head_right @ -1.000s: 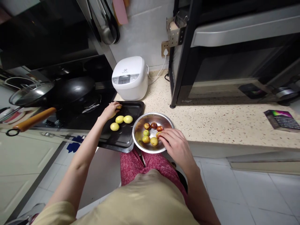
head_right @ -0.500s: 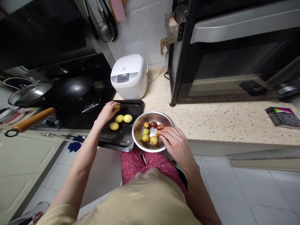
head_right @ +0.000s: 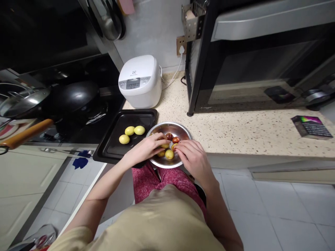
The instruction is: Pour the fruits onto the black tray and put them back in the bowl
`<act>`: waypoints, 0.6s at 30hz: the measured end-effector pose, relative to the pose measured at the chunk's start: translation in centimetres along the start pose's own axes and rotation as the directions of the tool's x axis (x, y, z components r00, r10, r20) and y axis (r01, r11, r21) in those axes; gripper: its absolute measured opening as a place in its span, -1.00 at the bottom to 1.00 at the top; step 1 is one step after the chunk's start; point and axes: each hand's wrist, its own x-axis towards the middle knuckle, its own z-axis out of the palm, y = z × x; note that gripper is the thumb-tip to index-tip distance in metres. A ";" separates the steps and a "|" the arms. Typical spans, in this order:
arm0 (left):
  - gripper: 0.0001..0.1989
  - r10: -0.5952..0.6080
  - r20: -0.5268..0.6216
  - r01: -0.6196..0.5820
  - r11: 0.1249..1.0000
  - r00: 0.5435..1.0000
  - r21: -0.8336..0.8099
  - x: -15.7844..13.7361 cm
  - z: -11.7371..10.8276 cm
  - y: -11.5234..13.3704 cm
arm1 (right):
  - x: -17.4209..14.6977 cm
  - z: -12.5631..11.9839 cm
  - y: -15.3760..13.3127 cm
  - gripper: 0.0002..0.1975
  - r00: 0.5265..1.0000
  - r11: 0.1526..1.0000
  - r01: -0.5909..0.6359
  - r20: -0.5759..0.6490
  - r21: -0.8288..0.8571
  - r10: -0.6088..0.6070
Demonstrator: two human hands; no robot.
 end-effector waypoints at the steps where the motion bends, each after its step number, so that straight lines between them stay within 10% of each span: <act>1: -0.74 0.000 0.012 0.000 1.000 1.000 0.018 0.2 0.3 -0.1 | 0.0 0.0 0.0 -0.84 1.000 1.000 -0.002 0.000 0.003 0.002; 18: -0.62 -0.091 0.025 0.086 0.983 0.996 0.160 1.0 2.2 0.3 | 0.1 0.2 -0.2 -0.78 0.998 0.998 -0.054 0.040 0.034 0.053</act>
